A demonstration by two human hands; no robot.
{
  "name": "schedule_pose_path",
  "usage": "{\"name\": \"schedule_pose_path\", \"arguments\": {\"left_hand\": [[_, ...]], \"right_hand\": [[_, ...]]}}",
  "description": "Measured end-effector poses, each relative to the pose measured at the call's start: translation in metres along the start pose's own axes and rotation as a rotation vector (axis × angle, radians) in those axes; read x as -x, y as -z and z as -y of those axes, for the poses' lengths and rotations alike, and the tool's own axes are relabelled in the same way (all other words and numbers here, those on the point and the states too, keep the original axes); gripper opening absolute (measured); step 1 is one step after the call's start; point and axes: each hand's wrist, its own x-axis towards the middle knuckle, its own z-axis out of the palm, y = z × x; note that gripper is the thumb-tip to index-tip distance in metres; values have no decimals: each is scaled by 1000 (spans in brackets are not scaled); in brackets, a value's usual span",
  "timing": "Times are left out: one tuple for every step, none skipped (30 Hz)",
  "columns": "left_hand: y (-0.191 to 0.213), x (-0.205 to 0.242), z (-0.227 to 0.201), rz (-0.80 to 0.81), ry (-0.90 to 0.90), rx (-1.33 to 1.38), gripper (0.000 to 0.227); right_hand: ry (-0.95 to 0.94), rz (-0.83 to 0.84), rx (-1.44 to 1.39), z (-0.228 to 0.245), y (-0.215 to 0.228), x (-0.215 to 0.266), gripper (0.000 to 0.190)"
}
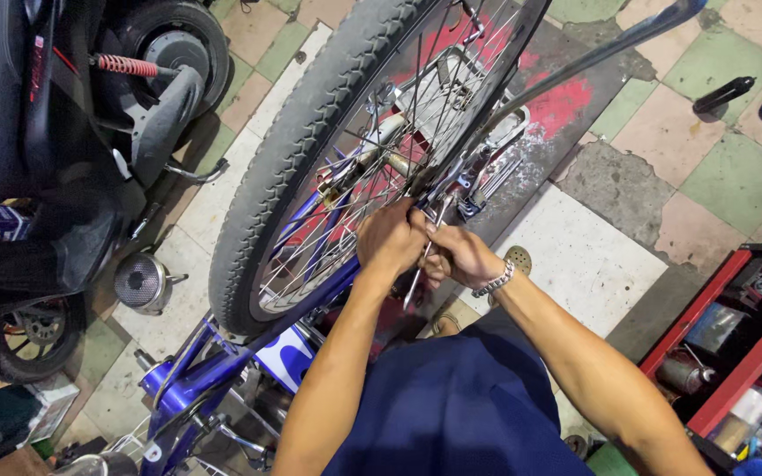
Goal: The person uses a wrench to loosen and remove the rear wheel axle nut from a blue bicycle. They then remove the wheel and chain, placing the chain in a metal tray. Finally, they retrieve small parts from a blue parts organizer.
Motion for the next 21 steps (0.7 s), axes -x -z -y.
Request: {"name": "schedule_pose_path", "arguments": {"left_hand": [[0, -1, 0, -13, -16, 8, 31], [1, -3, 0, -26, -32, 17, 31], [0, -1, 2, -37, -46, 24, 30], [-1, 1, 3, -52, -42, 45, 30], [-1, 2, 2, -72, -38, 67, 30], [-1, 2, 1, -92, -34, 89, 31], [-1, 2, 2, -106, -47, 69, 31], [-1, 2, 2, -120, -59, 50, 30], [-1, 1, 1, -130, -75, 30, 30], [-1, 1, 1, -123, -74, 18, 30], [-1, 3, 0, -114, -74, 5, 29], [0, 4, -2, -105, -73, -8, 29], [1, 5, -3, -75, -40, 1, 29], [2, 5, -5, -45, -7, 10, 29], [5, 5, -6, -20, 29, 18, 30], [7, 4, -7, -20, 30, 13, 30], [7, 4, -7, -16, 32, 11, 29], [6, 4, -7, -13, 34, 8, 29], [6, 3, -7, -33, 20, -1, 30], [6, 2, -8, -53, 6, -10, 30], [5, 3, -7, -70, -5, -18, 31]], "right_hand": [[40, 27, 105, 3, -2, 4, 36], [80, 53, 209, 5, -3, 7, 36], [118, 80, 310, 4, -3, 12, 37], [143, 2, 474, 0, -2, 19, 32], [170, -73, 641, -2, 0, 24, 29], [198, -150, 807, -2, 3, 27, 27], [220, -260, 1007, -2, 7, 27, 26], [240, -372, 1206, -1, 13, 25, 25], [259, -492, 1402, 1, 20, 23, 24], [347, -513, 1539, 7, 27, 20, 22], [437, -531, 1674, 14, 34, 16, 20], [528, -548, 1808, 20, 38, 14, 19], [551, -559, 1836, 26, 39, 12, 20], [574, -571, 1865, 34, 39, 14, 22], [602, -577, 1893, 42, 37, 13, 25], [588, -550, 1936, 52, 34, 12, 22], [569, -523, 1979, 59, 34, 13, 19], [549, -496, 2022, 65, 33, 13, 16], [548, -495, 2061, 70, 33, 12, 16], [547, -493, 2099, 74, 34, 11, 15], [541, -489, 2137, 76, 36, 11, 15]]}}
